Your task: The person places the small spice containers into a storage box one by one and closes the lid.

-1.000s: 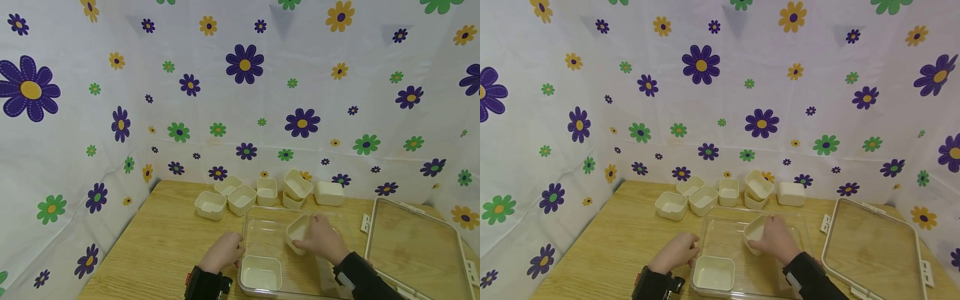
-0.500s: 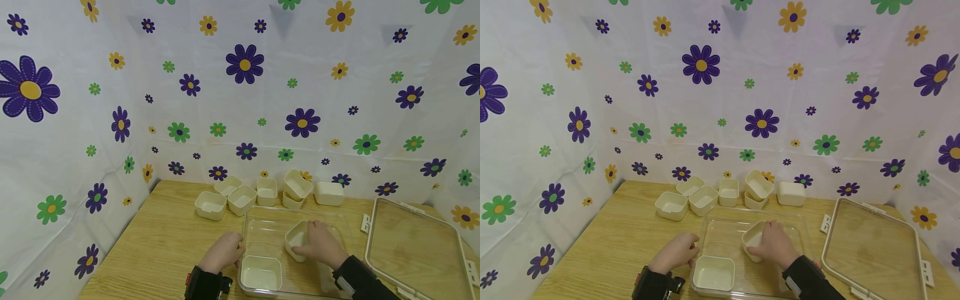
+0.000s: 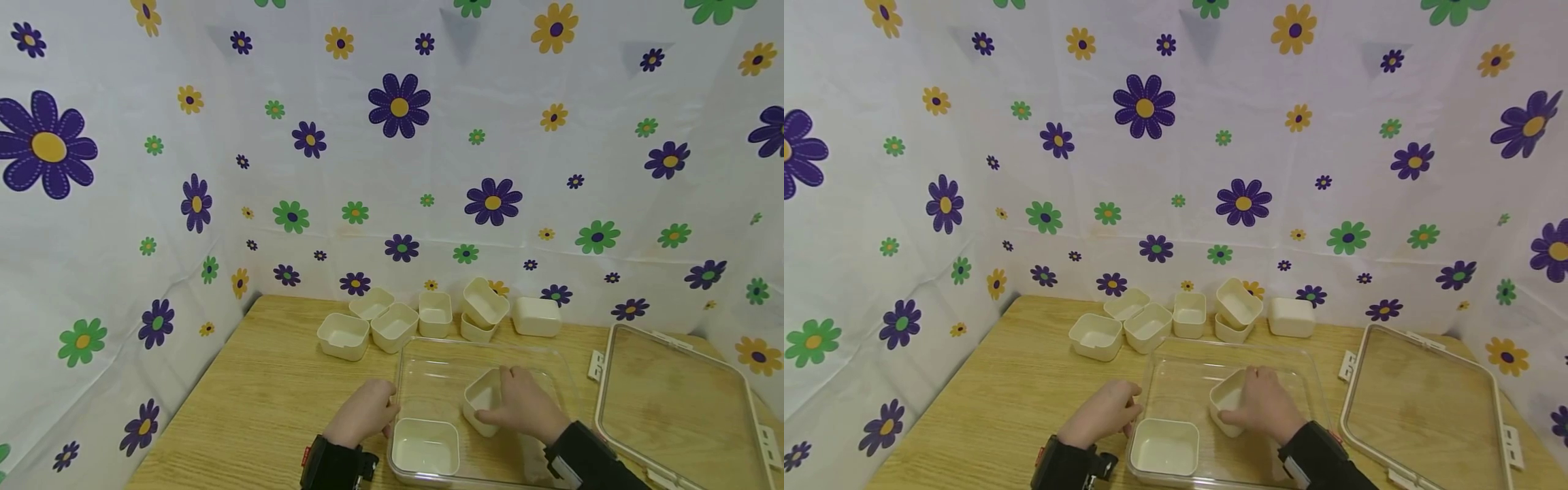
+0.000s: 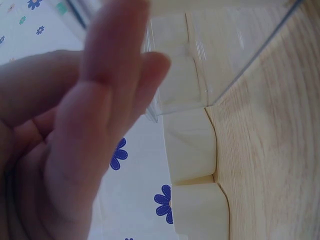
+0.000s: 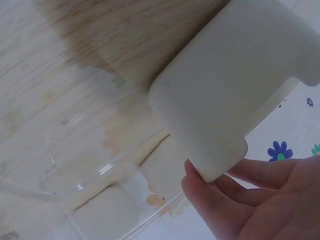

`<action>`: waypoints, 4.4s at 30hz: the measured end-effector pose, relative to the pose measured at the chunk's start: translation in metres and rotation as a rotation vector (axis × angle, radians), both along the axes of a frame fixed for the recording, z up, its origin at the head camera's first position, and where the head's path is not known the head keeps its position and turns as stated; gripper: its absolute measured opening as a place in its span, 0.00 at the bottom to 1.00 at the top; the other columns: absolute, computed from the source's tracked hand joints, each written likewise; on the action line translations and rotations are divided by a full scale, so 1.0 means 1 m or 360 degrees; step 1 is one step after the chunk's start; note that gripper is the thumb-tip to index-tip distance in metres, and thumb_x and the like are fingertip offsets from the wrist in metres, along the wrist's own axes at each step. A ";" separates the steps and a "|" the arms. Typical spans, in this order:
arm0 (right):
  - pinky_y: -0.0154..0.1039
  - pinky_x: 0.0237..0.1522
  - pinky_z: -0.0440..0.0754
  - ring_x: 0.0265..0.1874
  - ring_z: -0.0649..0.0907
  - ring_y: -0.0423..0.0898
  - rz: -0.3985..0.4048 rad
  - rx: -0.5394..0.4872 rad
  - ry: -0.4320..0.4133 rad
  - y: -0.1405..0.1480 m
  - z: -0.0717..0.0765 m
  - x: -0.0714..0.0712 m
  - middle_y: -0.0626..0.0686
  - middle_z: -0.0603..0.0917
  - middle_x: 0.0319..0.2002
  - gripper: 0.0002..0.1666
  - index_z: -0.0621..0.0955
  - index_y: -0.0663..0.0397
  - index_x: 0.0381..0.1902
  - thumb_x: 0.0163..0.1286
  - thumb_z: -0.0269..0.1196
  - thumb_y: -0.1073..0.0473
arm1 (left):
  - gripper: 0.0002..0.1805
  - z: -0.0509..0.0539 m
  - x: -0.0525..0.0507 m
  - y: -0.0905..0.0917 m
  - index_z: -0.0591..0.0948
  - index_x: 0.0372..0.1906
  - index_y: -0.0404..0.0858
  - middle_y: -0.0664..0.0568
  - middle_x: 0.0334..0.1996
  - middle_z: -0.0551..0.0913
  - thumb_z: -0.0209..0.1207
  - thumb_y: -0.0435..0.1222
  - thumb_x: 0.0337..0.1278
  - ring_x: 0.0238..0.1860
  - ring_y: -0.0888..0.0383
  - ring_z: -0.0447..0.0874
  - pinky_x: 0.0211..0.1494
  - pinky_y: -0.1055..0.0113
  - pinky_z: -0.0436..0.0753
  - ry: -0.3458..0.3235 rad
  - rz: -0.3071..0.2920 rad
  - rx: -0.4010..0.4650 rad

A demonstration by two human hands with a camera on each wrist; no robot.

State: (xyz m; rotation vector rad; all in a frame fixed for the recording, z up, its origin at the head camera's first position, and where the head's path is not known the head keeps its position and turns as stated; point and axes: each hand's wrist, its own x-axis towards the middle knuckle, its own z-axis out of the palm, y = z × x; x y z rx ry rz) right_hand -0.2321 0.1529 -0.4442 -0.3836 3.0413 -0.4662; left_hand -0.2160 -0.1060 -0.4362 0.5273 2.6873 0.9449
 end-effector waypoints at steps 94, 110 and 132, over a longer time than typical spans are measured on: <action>0.43 0.25 0.72 0.23 0.75 0.48 0.0446 0.0074 -0.0316 0.011 0.027 0.053 0.53 0.74 0.25 0.28 0.75 0.67 0.29 0.47 0.65 0.44 | 0.09 0.002 0.001 0.000 0.72 0.20 0.36 0.53 0.11 0.71 0.53 0.28 0.54 0.11 0.62 0.72 0.14 0.73 0.61 -0.0014 -0.0007 -0.0021; 0.39 0.23 0.71 0.20 0.71 0.42 0.0480 0.0054 -0.0381 0.010 0.030 0.056 0.50 0.73 0.24 0.26 0.76 0.64 0.27 0.47 0.65 0.44 | 0.10 0.002 0.000 0.000 0.70 0.19 0.36 0.53 0.11 0.71 0.53 0.28 0.54 0.11 0.62 0.73 0.14 0.73 0.61 -0.0008 -0.0006 0.0000; 0.41 0.24 0.72 0.21 0.72 0.43 0.0430 0.0115 -0.0402 0.007 0.029 0.055 0.50 0.73 0.24 0.29 0.77 0.64 0.28 0.46 0.65 0.41 | 0.11 0.001 0.000 0.000 0.70 0.19 0.36 0.53 0.11 0.70 0.53 0.28 0.55 0.11 0.59 0.74 0.14 0.73 0.61 0.0008 -0.0024 0.0007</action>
